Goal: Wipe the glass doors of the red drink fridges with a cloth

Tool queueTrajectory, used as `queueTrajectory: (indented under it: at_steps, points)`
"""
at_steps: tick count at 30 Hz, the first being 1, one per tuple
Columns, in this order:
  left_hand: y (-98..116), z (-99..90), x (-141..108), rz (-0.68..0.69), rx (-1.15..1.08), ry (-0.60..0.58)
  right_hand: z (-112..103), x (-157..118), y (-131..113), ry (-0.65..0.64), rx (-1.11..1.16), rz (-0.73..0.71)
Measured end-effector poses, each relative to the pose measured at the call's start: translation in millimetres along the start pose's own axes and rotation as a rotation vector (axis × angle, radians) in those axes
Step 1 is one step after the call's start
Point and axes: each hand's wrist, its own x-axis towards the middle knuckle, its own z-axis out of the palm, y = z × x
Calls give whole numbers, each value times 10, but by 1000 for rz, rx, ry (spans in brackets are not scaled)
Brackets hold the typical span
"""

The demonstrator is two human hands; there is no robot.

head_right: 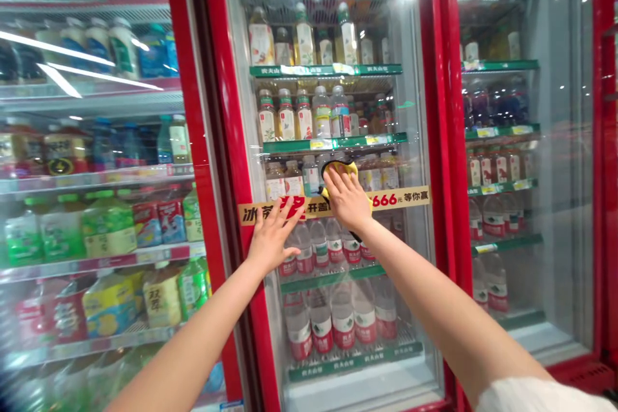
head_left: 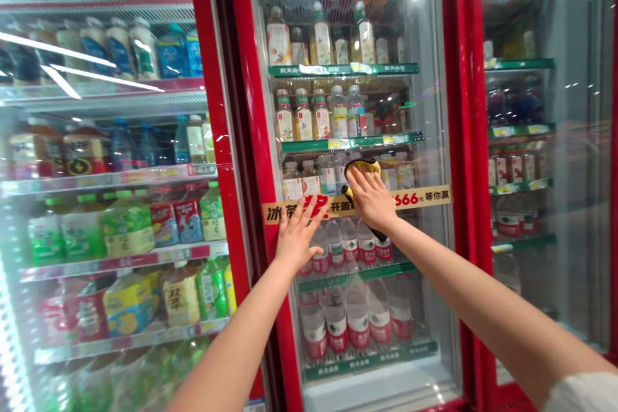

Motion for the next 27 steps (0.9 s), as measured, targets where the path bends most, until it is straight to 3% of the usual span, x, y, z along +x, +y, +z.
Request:
queueTrajectory:
  at_steps: [2, 4, 7, 9, 11, 13, 16, 19, 22, 25, 27]
  points:
    - [3, 10, -8, 13, -16, 4, -51, -125, 76, -46, 1, -90]
    - [-12, 24, -22, 36, -33, 6, -89, -64, 147, -19, -29, -25]
    - [-51, 58, -41, 58, -53, 16, -67, 361, 32, 84, -55, 185]
    - [-68, 91, -47, 66, -60, 35, -14, 668, -199, 129, -40, 218]
    - [-70, 125, -50, 76, -64, 56, 32, 815, -448, 136, -34, 132]
    - [-66, 147, -56, 80, -72, 75, 46, 750, -603, 90, -48, -39]
    - [-100, 137, -98, 109, -84, 96, 0, 444, -572, -27, -79, -314]
    - [-240, 89, -203, 192, -72, 69, -82, 339, -429, -87, -110, -418]
    - [-449, 69, -347, 155, -59, 68, -100, 627, -521, -48, -117, -282]
    - [-617, 117, -474, 71, -60, 97, -27, 982, -880, 28, -96, -63]
    - [-665, 174, -533, 61, -69, 99, 42, 1045, -1129, 37, -79, -61]
